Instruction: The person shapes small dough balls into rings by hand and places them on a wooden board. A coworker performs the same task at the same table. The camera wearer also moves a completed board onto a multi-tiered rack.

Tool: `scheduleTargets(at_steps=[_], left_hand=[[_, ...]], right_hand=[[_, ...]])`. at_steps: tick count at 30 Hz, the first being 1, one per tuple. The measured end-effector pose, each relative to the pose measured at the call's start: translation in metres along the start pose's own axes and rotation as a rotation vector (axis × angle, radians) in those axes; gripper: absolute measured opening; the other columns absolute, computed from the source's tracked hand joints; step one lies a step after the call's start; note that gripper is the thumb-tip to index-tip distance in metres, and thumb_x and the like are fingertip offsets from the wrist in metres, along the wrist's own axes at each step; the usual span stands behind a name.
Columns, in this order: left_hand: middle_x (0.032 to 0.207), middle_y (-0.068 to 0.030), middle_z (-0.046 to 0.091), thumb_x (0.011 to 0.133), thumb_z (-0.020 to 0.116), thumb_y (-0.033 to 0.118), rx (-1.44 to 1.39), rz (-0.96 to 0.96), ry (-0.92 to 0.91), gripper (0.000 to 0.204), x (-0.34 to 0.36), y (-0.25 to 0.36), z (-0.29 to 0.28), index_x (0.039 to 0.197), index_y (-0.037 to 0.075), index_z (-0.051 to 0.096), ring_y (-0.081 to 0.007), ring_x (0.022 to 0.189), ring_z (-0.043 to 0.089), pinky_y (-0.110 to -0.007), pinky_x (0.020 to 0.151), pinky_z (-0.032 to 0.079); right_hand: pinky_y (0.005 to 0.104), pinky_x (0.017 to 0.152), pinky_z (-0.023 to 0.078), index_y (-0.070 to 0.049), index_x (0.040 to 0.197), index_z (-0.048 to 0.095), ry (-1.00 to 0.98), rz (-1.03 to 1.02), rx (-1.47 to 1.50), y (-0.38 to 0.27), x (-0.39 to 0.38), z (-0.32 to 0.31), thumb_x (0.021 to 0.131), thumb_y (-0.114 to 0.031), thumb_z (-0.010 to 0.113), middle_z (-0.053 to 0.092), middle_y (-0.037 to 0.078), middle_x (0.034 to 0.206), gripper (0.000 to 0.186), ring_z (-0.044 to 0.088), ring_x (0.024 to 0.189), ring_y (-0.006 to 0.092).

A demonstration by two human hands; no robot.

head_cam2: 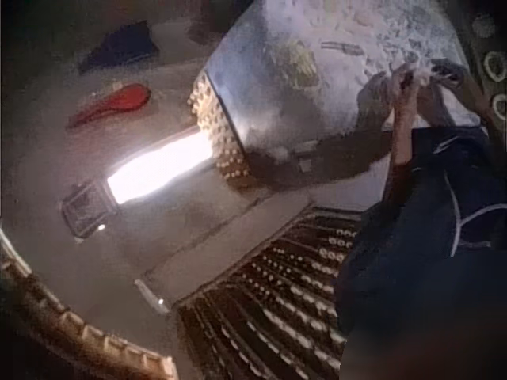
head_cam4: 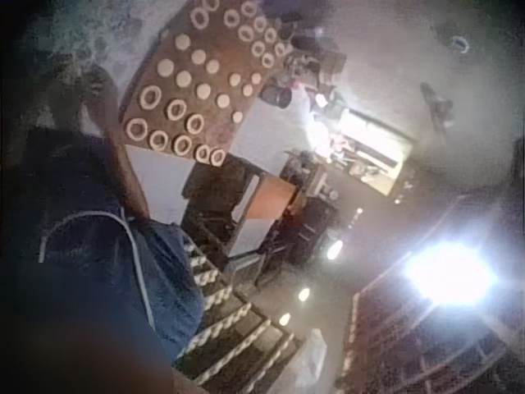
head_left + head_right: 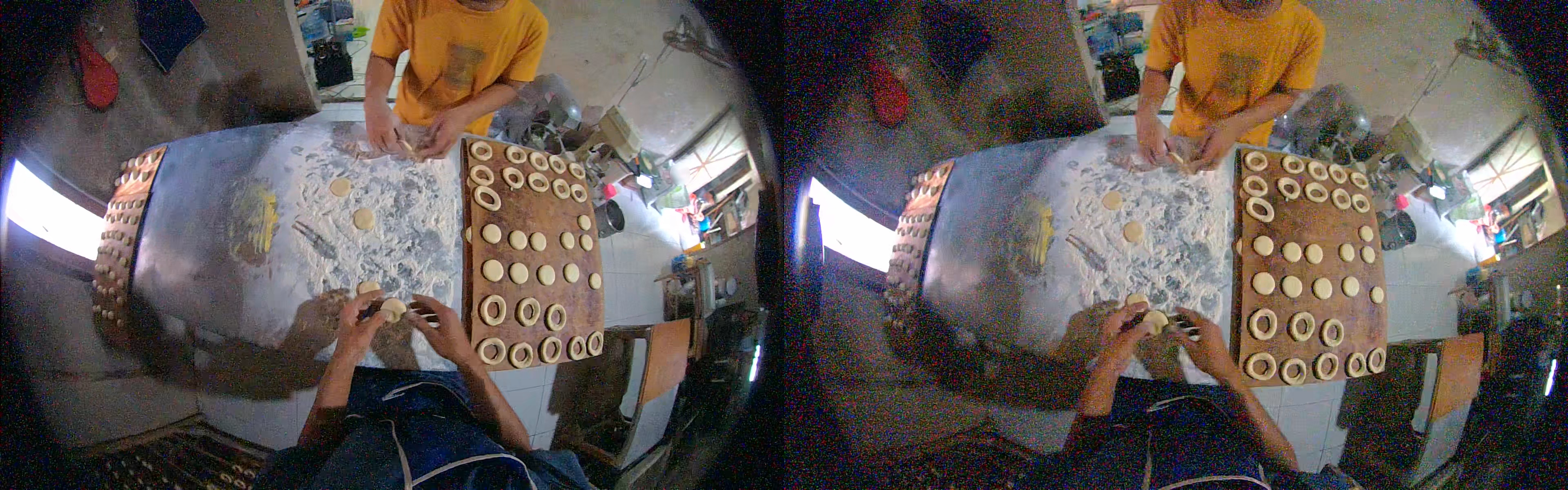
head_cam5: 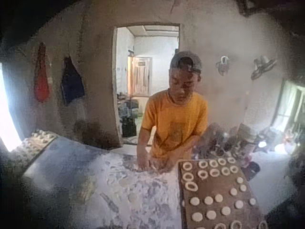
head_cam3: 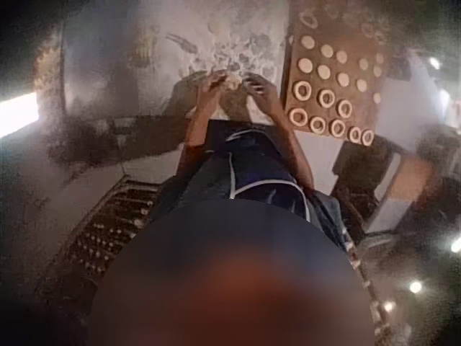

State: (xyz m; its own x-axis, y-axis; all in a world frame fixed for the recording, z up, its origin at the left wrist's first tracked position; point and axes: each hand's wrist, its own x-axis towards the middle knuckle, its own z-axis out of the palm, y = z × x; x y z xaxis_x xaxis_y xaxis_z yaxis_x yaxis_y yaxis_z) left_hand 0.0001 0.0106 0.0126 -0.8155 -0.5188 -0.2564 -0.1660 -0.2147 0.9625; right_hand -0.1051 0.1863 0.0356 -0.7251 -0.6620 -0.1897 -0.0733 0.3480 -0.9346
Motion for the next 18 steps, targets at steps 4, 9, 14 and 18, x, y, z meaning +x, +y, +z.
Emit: scheduleTargets(at_steps=[4, 9, 14, 18], left_hand=[[0.108, -0.0091, 0.067, 0.090, 0.067, 0.007, -0.124, -0.026, -0.061, 0.031, -0.003, 0.011, -0.008, 0.119, -0.004, 0.067, -0.0168, 0.096, 0.065, -0.034, 0.086, 0.055], [0.106, -0.0092, 0.067, 0.092, 0.071, 0.016, -0.047, 0.004, -0.072, 0.032, -0.002, 0.009, -0.021, 0.116, -0.004, 0.067, -0.0175, 0.095, 0.065, -0.034, 0.085, 0.056], [0.102, -0.0064, 0.067, 0.092, 0.073, 0.019, 0.359, 0.181, -0.085, 0.030, 0.002, 0.025, -0.023, 0.112, -0.001, 0.064, -0.0164, 0.094, 0.064, -0.032, 0.081, 0.054], [0.102, -0.0061, 0.066, 0.090, 0.074, 0.014, -0.185, -0.013, -0.096, 0.026, 0.003, 0.010, -0.016, 0.111, 0.003, 0.064, -0.0170, 0.094, 0.064, -0.033, 0.083, 0.052]], right_hand=[[0.0332, 0.085, 0.056, 0.002, 0.127, 0.061, 0.015, 0.022, 0.220, -0.002, 0.017, 0.034, 0.089, -0.016, 0.073, 0.072, 0.015, 0.107, 0.043, 0.069, 0.097, 0.0186], [0.0341, 0.081, 0.057, 0.001, 0.115, 0.066, 0.131, -0.017, 0.158, -0.030, 0.022, 0.046, 0.084, -0.005, 0.076, 0.074, 0.013, 0.098, 0.032, 0.071, 0.091, 0.0195], [0.0329, 0.073, 0.053, -0.003, 0.137, 0.043, 0.160, -0.100, 0.011, -0.048, 0.022, 0.051, 0.083, -0.004, 0.075, 0.069, 0.009, 0.088, 0.062, 0.066, 0.081, 0.0156], [0.0323, 0.070, 0.051, -0.006, 0.139, 0.039, -0.129, -0.015, 0.208, -0.055, 0.023, 0.036, 0.082, 0.001, 0.069, 0.066, 0.008, 0.086, 0.065, 0.064, 0.076, 0.0163]])
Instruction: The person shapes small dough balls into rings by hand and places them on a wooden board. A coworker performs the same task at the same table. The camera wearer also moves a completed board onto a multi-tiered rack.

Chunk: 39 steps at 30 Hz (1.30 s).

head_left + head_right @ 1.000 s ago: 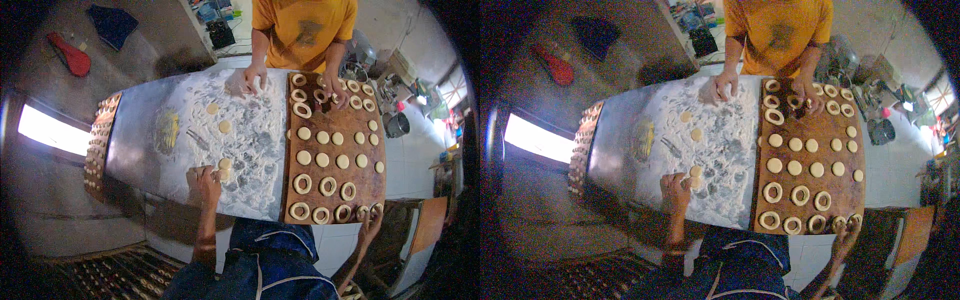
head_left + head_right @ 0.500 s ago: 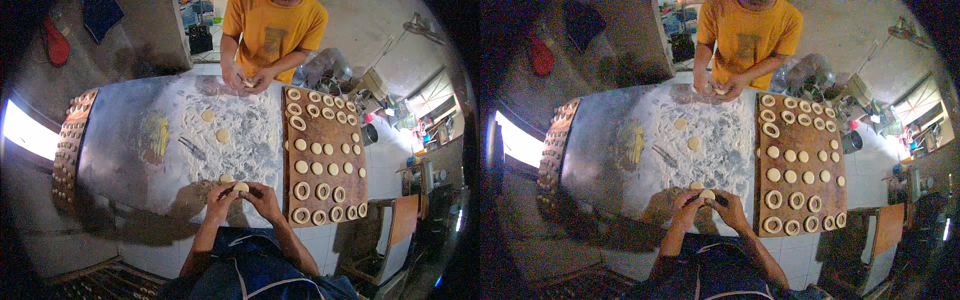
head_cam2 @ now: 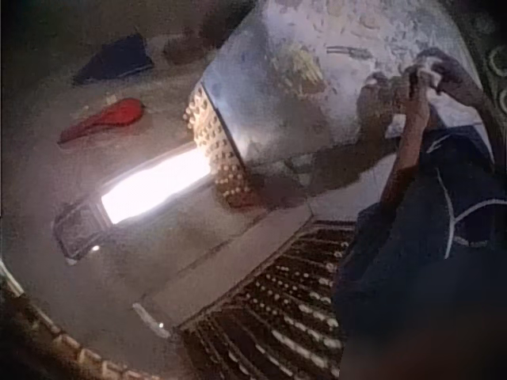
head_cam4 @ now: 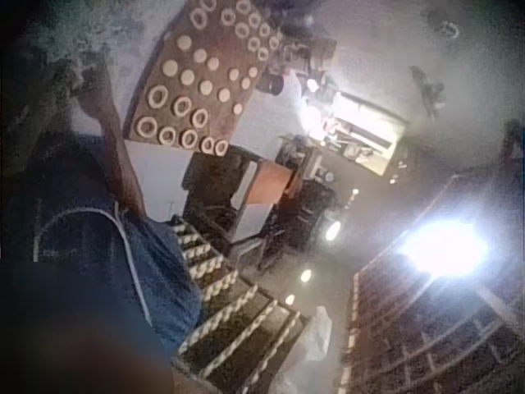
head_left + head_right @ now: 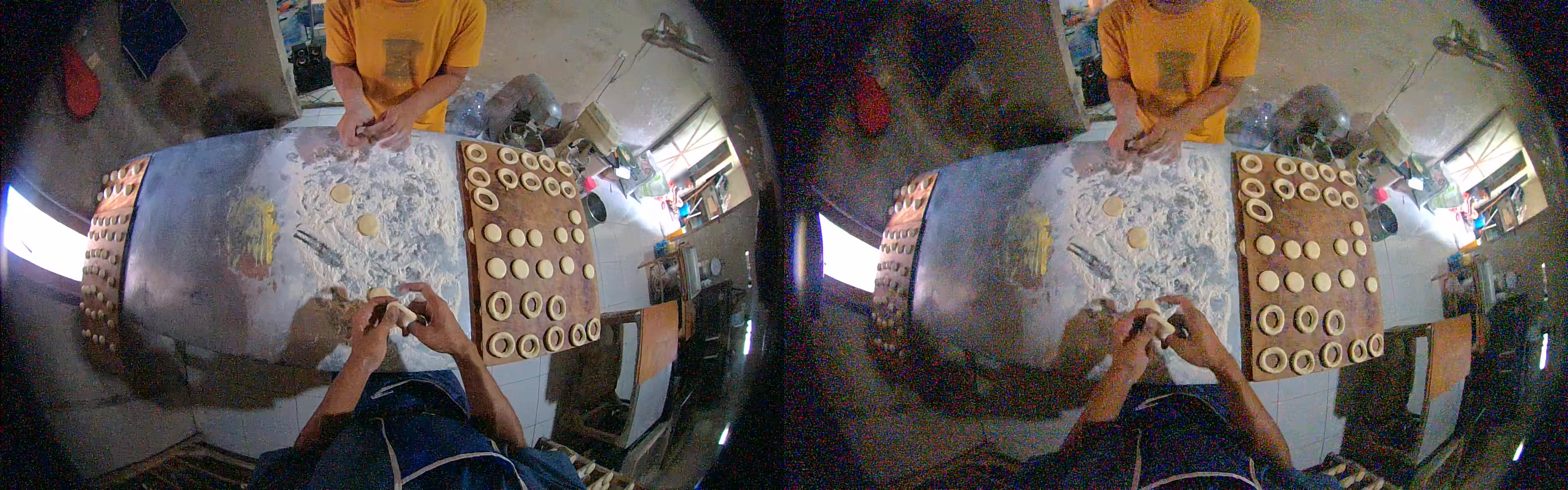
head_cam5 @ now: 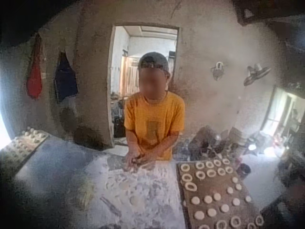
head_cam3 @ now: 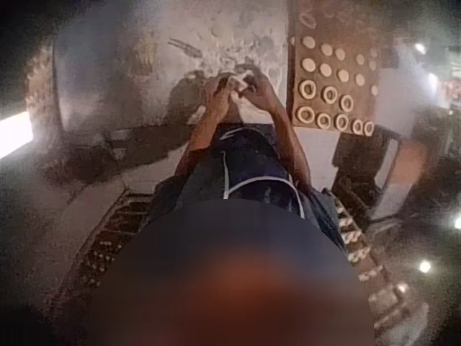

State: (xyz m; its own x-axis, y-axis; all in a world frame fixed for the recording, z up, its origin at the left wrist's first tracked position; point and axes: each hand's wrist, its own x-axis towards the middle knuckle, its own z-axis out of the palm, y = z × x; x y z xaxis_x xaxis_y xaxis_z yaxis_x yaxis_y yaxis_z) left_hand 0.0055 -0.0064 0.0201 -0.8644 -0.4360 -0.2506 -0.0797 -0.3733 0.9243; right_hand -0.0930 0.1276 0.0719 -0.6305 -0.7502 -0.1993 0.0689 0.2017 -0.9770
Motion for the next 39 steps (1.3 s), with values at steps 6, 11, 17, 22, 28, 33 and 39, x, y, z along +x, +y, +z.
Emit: scheduleTargets(at_steps=[6, 11, 17, 22, 28, 33, 39], left_hand=[[0.099, -0.0085, 0.062, 0.081, 0.078, 0.004, -0.275, -0.058, -0.445, 0.061, 0.005, 0.016, -0.001, 0.131, 0.009, 0.044, -0.0179, 0.085, 0.062, -0.033, 0.079, 0.052], [0.094, 0.0005, 0.049, 0.079, 0.062, 0.006, -0.335, 0.058, -0.166, 0.030, 0.020, -0.019, 0.026, 0.105, 0.011, 0.049, -0.0138, 0.078, 0.054, -0.028, 0.064, 0.048], [0.078, -0.0050, 0.049, 0.096, 0.046, 0.042, 0.104, 0.311, -0.118, 0.034, 0.038, -0.033, 0.063, 0.098, 0.008, 0.048, -0.0185, 0.069, 0.054, -0.039, 0.064, 0.048], [0.079, -0.0060, 0.055, 0.101, 0.040, 0.045, 0.089, 0.048, 0.016, 0.041, 0.031, -0.027, 0.115, 0.094, 0.007, 0.053, -0.0169, 0.074, 0.057, -0.037, 0.069, 0.049], [0.077, -0.0076, 0.057, 0.105, 0.037, 0.040, 0.678, 0.483, -0.010, 0.043, 0.033, -0.058, 0.165, 0.087, 0.005, 0.055, -0.0254, 0.070, 0.057, -0.042, 0.068, 0.045], [0.083, -0.0145, 0.060, 0.105, 0.040, 0.036, -0.320, -0.155, -0.222, 0.040, 0.048, -0.124, 0.193, 0.092, 0.001, 0.055, -0.0297, 0.079, 0.061, -0.044, 0.074, 0.048], [0.087, -0.0076, 0.058, 0.103, 0.048, 0.035, 0.251, 0.265, -0.241, 0.034, 0.026, -0.110, 0.283, 0.094, 0.002, 0.053, -0.0226, 0.082, 0.058, -0.038, 0.076, 0.048]], right_hand=[[0.0312, 0.069, 0.054, -0.004, 0.126, 0.048, -0.026, 0.077, 0.744, 0.011, 0.001, -0.013, 0.095, -0.031, 0.057, 0.065, 0.010, 0.085, 0.042, 0.064, 0.072, 0.0180], [0.0336, 0.063, 0.053, -0.002, 0.088, 0.056, 0.334, 0.236, 0.254, 0.042, 0.014, -0.014, 0.103, -0.038, 0.042, 0.064, 0.013, 0.085, 0.042, 0.062, 0.067, 0.0190], [0.0400, 0.059, 0.047, 0.000, 0.068, 0.061, 0.278, 0.144, 0.448, 0.051, -0.013, -0.051, 0.104, -0.045, 0.032, 0.064, 0.015, 0.084, 0.065, 0.060, 0.067, 0.0252], [0.0402, 0.072, 0.047, 0.004, 0.079, 0.064, 0.573, 0.140, -0.210, 0.012, -0.027, -0.054, 0.104, -0.052, 0.035, 0.060, 0.014, 0.066, 0.068, 0.056, 0.068, 0.0271], [0.0362, 0.070, 0.045, 0.002, 0.090, 0.065, 0.431, 0.159, 0.088, 0.052, -0.062, -0.107, 0.104, -0.047, 0.039, 0.062, 0.008, 0.082, 0.057, 0.053, 0.077, 0.0171], [0.0396, 0.069, 0.047, 0.004, 0.096, 0.065, 0.651, 0.083, 0.109, 0.060, -0.095, -0.142, 0.105, -0.047, 0.036, 0.066, 0.015, 0.081, 0.060, 0.060, 0.075, 0.0246], [0.0374, 0.073, 0.047, 0.006, 0.090, 0.061, 0.682, 0.244, -0.118, 0.088, -0.138, -0.208, 0.105, -0.037, 0.038, 0.062, 0.014, 0.079, 0.052, 0.061, 0.084, 0.0222]])
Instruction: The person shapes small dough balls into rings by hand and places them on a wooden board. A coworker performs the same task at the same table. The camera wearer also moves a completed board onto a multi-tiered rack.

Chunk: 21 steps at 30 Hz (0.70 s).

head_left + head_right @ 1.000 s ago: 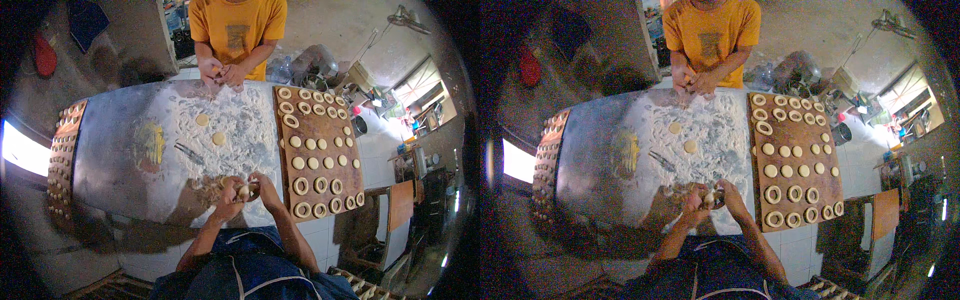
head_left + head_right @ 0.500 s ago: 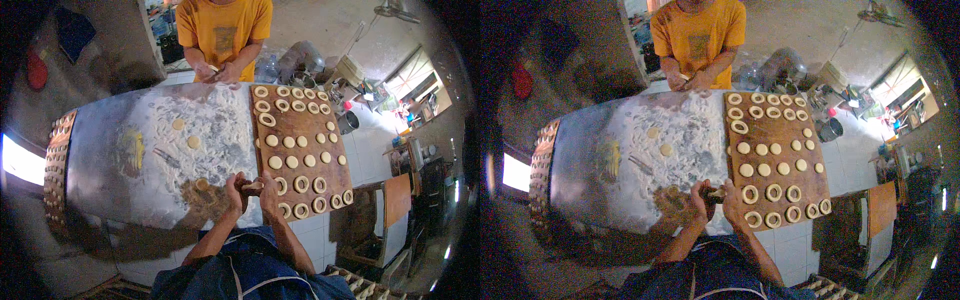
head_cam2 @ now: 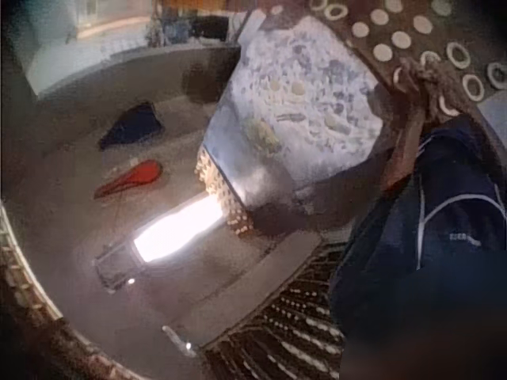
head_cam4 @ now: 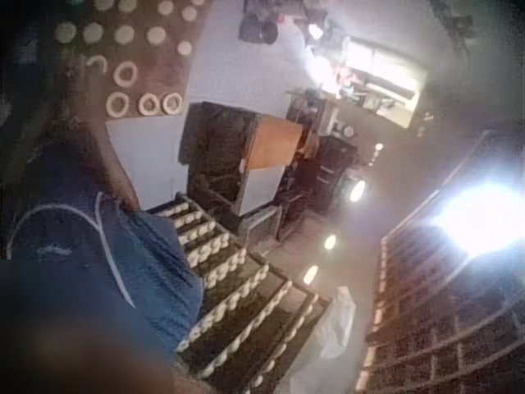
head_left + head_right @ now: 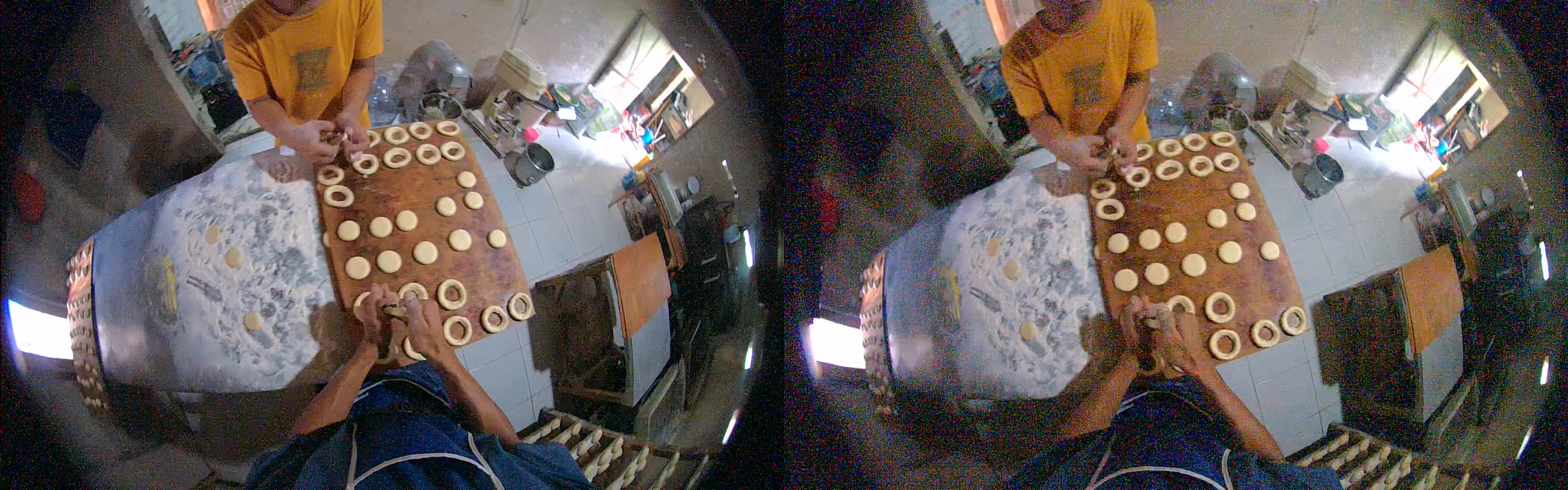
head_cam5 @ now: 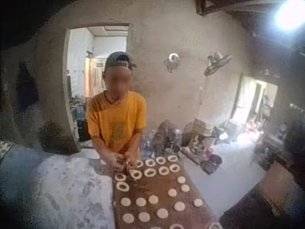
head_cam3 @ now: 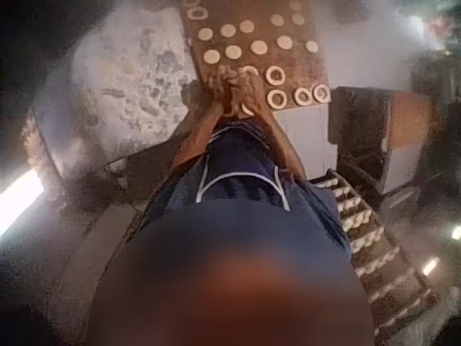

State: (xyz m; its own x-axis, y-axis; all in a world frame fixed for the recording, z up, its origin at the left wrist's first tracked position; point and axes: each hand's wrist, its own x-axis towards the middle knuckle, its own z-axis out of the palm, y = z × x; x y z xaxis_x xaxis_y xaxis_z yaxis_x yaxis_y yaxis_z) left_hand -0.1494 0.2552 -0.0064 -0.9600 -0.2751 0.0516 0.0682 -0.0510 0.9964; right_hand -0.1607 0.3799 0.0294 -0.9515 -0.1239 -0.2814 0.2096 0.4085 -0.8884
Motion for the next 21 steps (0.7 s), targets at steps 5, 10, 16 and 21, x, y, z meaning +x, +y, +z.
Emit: scheduleTargets(at_steps=[5, 10, 16, 21], left_hand=[[0.088, -0.0072, 0.056, 0.104, 0.047, 0.038, 0.193, 0.031, -0.076, 0.037, 0.003, -0.023, 0.070, 0.094, 0.003, 0.052, -0.0218, 0.084, 0.057, -0.035, 0.078, 0.047], [0.091, -0.0177, 0.057, 0.103, 0.047, 0.034, -0.038, -0.154, -0.105, 0.036, 0.007, -0.053, 0.119, 0.104, -0.002, 0.052, -0.0285, 0.084, 0.058, -0.040, 0.077, 0.048], [0.082, -0.0161, 0.056, 0.101, 0.047, 0.033, 0.299, 0.408, -0.218, 0.036, 0.016, -0.055, 0.150, 0.097, -0.002, 0.056, -0.0248, 0.073, 0.055, -0.037, 0.068, 0.046], [0.078, -0.0152, 0.056, 0.100, 0.047, 0.026, 0.147, -0.430, -0.205, 0.031, 0.049, 0.061, 0.185, 0.090, -0.002, 0.054, -0.0281, 0.073, 0.058, -0.040, 0.072, 0.047]], right_hand=[[0.0384, 0.060, 0.044, 0.004, 0.094, 0.061, 0.029, -0.181, 0.034, 0.004, 0.005, -0.068, 0.104, -0.034, 0.038, 0.062, 0.013, 0.083, 0.045, 0.058, 0.079, 0.0179], [0.0386, 0.059, 0.043, 0.000, 0.084, 0.063, 0.121, -0.105, 0.242, 0.019, -0.006, -0.105, 0.103, -0.037, 0.040, 0.060, 0.014, 0.075, 0.047, 0.057, 0.069, 0.0225], [0.0370, 0.063, 0.044, -0.003, 0.077, 0.059, 0.083, -0.447, 0.294, 0.065, 0.013, -0.155, 0.086, -0.015, 0.068, 0.057, 0.009, 0.073, 0.018, 0.055, 0.067, 0.0270], [0.0385, 0.067, 0.048, -0.001, 0.087, 0.061, 0.197, -0.224, -0.112, 0.013, 0.017, -0.194, 0.084, -0.012, 0.071, 0.063, 0.017, 0.081, 0.015, 0.061, 0.076, 0.0280]])
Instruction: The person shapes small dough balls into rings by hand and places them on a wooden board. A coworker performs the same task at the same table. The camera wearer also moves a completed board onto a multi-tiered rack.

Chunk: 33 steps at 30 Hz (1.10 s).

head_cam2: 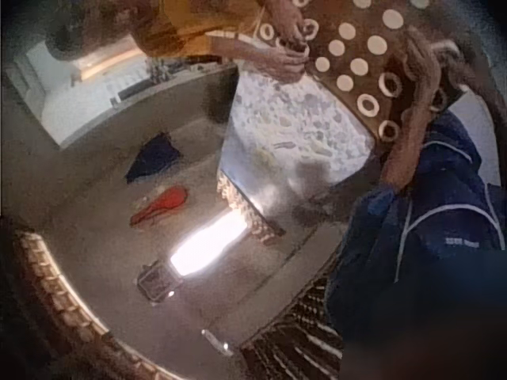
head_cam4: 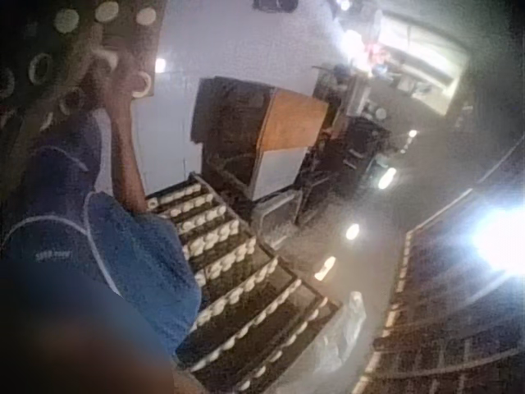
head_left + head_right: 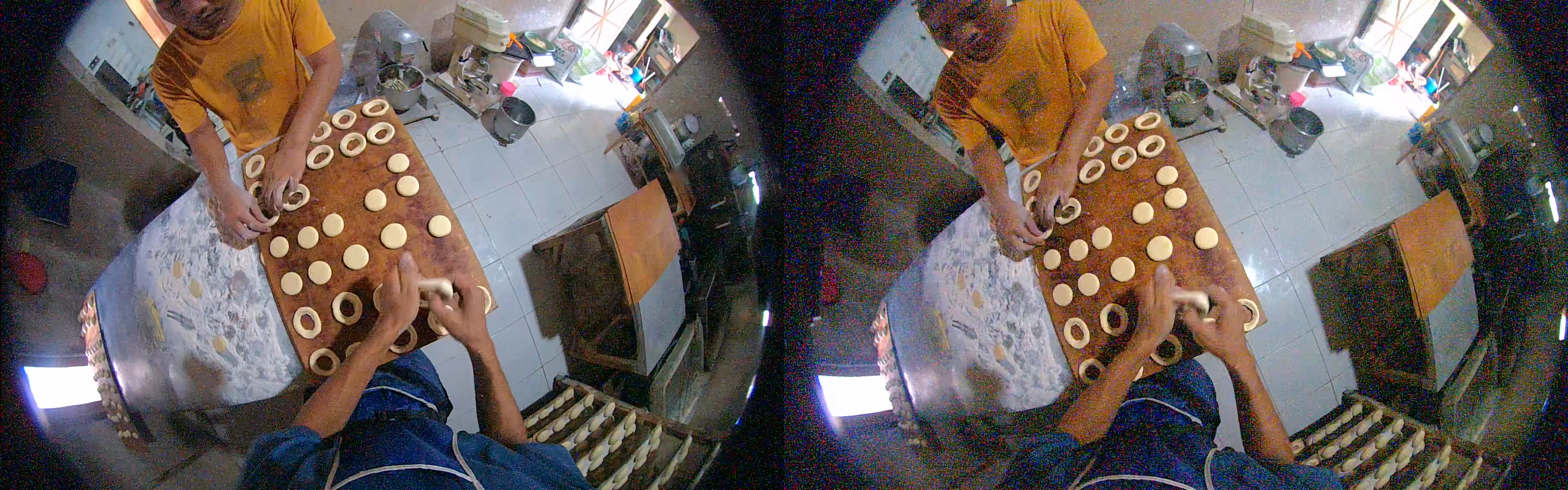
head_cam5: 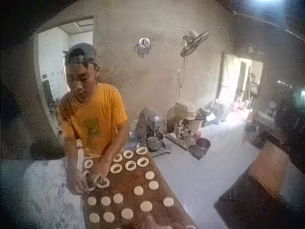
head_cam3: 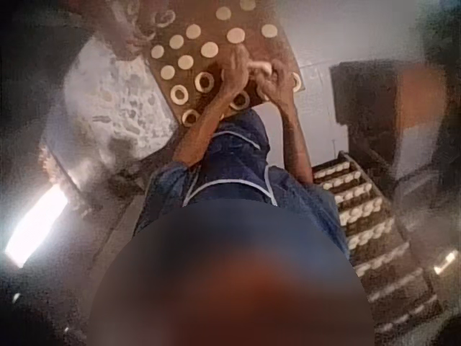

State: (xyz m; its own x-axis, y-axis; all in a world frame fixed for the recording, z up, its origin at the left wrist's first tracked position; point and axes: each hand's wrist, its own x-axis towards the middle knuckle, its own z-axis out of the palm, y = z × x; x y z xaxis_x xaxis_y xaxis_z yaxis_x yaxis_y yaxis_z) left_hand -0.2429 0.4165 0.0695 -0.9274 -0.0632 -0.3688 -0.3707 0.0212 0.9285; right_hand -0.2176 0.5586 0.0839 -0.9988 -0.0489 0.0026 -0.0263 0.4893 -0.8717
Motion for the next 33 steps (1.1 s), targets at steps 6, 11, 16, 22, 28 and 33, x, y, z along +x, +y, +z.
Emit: scheduleTargets(at_steps=[6, 11, 16, 22, 28, 33], left_hand=[[0.096, -0.0195, 0.063, 0.092, 0.058, 0.013, 0.758, 0.443, 0.205, 0.015, 0.046, -0.050, -0.009, 0.102, 0.002, 0.059, -0.0387, 0.097, 0.058, -0.049, 0.086, 0.044], [0.093, -0.0172, 0.062, 0.086, 0.071, 0.025, 0.724, 0.582, -0.086, 0.024, 0.052, -0.038, -0.008, 0.091, 0.003, 0.063, -0.0386, 0.094, 0.058, -0.049, 0.085, 0.045], [0.097, -0.0172, 0.056, 0.084, 0.071, 0.019, 0.685, 0.560, -0.086, 0.028, 0.060, -0.050, -0.006, 0.103, 0.001, 0.061, -0.0377, 0.097, 0.055, -0.048, 0.087, 0.045], [0.104, -0.0154, 0.063, 0.092, 0.063, 0.014, 0.564, 0.579, 0.164, 0.017, -0.009, -0.051, -0.089, 0.105, 0.004, 0.066, -0.0357, 0.102, 0.061, -0.045, 0.093, 0.048], [0.098, -0.0171, 0.066, 0.086, 0.068, 0.010, 1.020, 0.184, 0.934, 0.014, -0.107, -0.117, -0.335, 0.099, 0.004, 0.067, -0.0358, 0.105, 0.059, -0.045, 0.093, 0.045], [0.099, -0.0184, 0.066, 0.085, 0.069, 0.009, 1.127, 0.159, 0.850, 0.014, -0.146, -0.141, -0.418, 0.096, 0.003, 0.066, -0.0389, 0.092, 0.061, -0.048, 0.085, 0.047]], right_hand=[[0.0429, 0.084, 0.053, 0.001, 0.126, 0.056, 0.010, 0.154, -0.220, 0.021, 0.007, -0.009, 0.077, -0.010, 0.078, 0.066, 0.022, 0.104, 0.055, 0.064, 0.098, 0.0386], [0.0453, 0.078, 0.051, -0.004, 0.119, 0.064, -0.119, -0.060, -0.461, 0.056, -0.002, 0.008, 0.074, -0.008, 0.074, 0.061, 0.021, 0.100, 0.046, 0.062, 0.093, 0.0368], [0.0466, 0.075, 0.047, -0.005, 0.117, 0.066, -0.102, -0.208, -0.452, 0.050, -0.010, 0.033, 0.077, -0.010, 0.072, 0.057, 0.021, 0.093, 0.040, 0.057, 0.086, 0.0395], [0.0428, 0.080, 0.049, -0.001, 0.116, 0.060, -0.222, -0.012, -0.418, 0.059, -0.020, 0.036, 0.077, -0.005, 0.073, 0.061, 0.017, 0.103, 0.042, 0.060, 0.092, 0.0333], [0.0305, 0.067, 0.046, -0.006, 0.123, 0.059, -0.019, 0.073, -0.194, 0.035, -0.047, 0.031, 0.079, 0.000, 0.072, 0.059, 0.007, 0.099, 0.047, 0.054, 0.079, 0.0185], [0.0344, 0.072, 0.051, -0.006, 0.122, 0.058, -0.174, -0.001, -0.104, -0.011, -0.040, 0.078, 0.080, 0.000, 0.070, 0.063, 0.012, 0.104, 0.045, 0.063, 0.091, 0.0236]])
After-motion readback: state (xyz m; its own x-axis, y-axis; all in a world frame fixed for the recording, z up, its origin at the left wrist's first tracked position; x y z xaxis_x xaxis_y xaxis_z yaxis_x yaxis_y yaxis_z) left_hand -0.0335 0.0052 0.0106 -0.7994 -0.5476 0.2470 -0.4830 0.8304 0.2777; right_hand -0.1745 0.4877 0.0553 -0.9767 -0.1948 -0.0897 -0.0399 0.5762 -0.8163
